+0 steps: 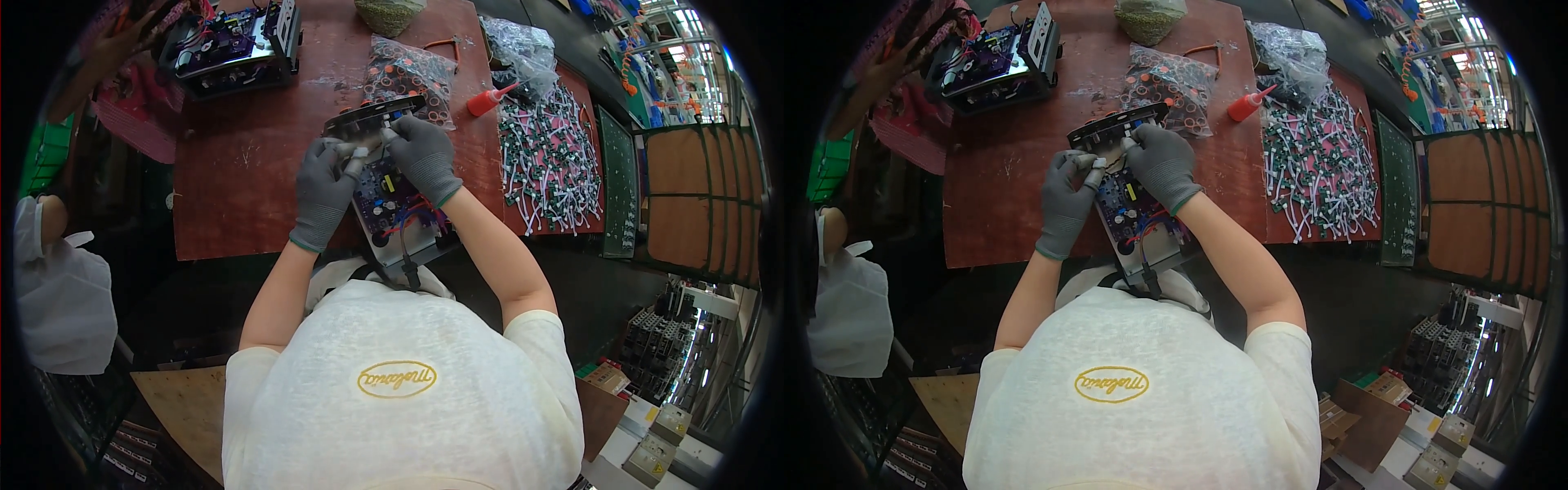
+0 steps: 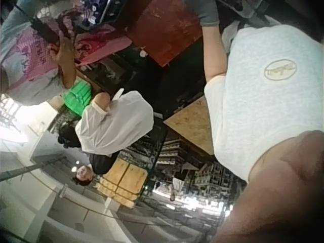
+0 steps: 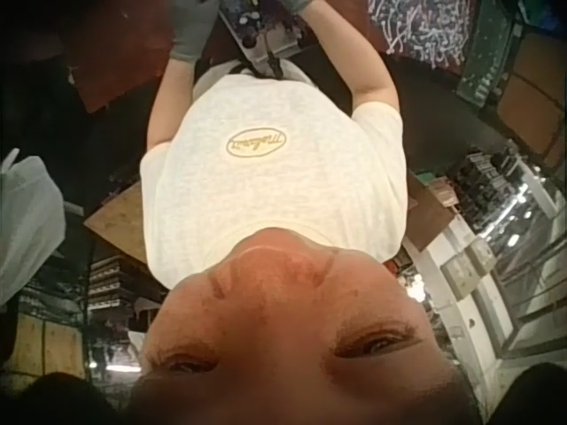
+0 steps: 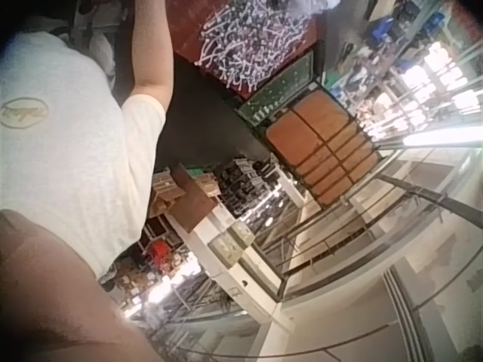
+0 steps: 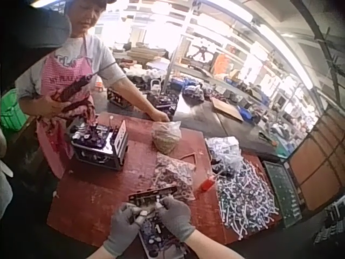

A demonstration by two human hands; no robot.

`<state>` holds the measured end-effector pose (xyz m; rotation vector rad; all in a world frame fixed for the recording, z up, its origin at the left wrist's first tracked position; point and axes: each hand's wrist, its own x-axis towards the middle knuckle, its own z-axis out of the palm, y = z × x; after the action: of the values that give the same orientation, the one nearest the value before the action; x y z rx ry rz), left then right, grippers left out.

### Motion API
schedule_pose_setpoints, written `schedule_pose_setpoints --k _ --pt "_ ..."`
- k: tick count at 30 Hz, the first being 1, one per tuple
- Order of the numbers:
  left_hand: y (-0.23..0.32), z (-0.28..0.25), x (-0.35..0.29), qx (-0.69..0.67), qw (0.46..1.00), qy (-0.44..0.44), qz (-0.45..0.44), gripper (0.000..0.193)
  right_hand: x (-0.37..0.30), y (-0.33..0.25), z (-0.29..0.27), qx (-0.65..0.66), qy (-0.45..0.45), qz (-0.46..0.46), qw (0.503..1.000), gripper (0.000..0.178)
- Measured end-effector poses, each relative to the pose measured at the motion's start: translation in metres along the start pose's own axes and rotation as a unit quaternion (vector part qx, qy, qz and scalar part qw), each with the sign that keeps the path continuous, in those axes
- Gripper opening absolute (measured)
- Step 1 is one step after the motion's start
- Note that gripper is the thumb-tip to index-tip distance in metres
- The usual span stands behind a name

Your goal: The person is assembling an electronic unit, connecting wires and applying adhesive sealant from a bottle.

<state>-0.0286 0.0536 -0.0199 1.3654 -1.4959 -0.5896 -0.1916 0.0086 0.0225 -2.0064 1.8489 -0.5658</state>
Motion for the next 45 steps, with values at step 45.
schedule_pose_setpoints --k 45 --pt "0.01 -0.009 0.035 0.167 0.977 -0.009 0.136 0.041 0.008 0.009 -0.003 0.115 -0.044 -0.003 0.992 0.024"
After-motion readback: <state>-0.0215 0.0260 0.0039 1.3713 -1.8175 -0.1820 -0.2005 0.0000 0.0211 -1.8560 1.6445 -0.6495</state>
